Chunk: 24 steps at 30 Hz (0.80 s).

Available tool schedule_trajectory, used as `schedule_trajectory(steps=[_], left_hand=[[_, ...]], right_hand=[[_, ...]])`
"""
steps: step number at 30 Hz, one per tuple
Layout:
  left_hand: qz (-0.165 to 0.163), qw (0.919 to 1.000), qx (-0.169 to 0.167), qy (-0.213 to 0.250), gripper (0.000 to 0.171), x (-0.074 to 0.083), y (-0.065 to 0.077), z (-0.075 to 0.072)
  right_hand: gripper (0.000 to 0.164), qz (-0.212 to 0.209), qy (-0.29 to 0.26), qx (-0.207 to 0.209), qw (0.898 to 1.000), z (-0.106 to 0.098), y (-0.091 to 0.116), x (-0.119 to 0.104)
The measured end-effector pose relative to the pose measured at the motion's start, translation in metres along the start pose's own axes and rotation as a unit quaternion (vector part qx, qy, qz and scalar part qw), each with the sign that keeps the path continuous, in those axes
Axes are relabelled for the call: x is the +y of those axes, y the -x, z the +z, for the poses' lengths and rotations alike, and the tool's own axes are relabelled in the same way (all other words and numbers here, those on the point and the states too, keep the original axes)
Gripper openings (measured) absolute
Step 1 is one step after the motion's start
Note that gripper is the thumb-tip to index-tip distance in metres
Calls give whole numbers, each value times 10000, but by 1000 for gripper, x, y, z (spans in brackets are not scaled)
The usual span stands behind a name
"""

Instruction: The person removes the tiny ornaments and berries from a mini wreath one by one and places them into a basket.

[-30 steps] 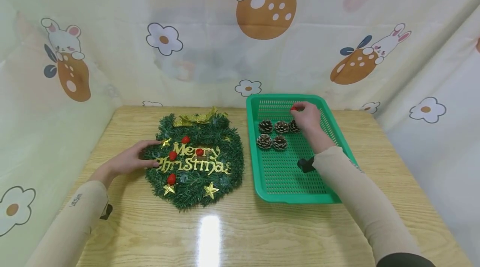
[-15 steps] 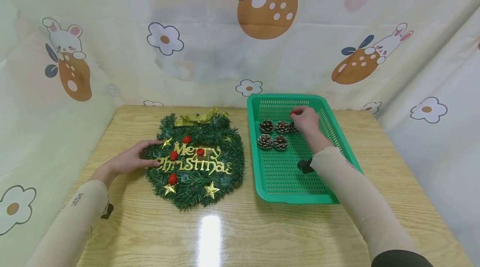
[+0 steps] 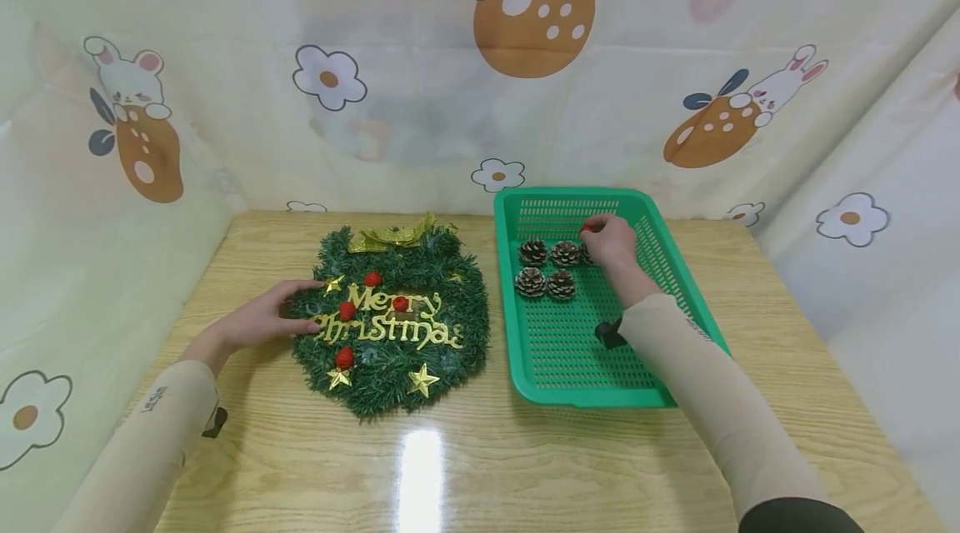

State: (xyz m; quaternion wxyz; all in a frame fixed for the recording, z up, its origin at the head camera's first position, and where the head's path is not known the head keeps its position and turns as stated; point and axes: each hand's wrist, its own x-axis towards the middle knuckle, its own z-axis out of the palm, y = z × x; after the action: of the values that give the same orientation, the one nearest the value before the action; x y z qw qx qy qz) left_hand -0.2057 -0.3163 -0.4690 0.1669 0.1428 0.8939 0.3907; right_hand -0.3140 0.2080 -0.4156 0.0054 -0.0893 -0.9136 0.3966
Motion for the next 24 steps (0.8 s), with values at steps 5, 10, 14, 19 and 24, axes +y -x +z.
schedule_trajectory(steps=[5,10,14,19,24], left_hand=[[60,10000,-1,36,77,1,1,-1],[37,10000,-11,51,76,4,2,-2],[12,10000,-20,60,77,4,2,-1],[17,10000,-43,87,77,4,2,-1],[29,9999,-64,117,76,5,2,-2]], right_hand=[[34,-2,40,-24,10000,-2,-3,3],[34,11,59,-47,10000,-3,-5,5],[33,28,62,-54,10000,-3,-6,6],[32,48,140,-72,9999,-3,-7,5],[33,35,254,-83,9996,-3,-8,4]])
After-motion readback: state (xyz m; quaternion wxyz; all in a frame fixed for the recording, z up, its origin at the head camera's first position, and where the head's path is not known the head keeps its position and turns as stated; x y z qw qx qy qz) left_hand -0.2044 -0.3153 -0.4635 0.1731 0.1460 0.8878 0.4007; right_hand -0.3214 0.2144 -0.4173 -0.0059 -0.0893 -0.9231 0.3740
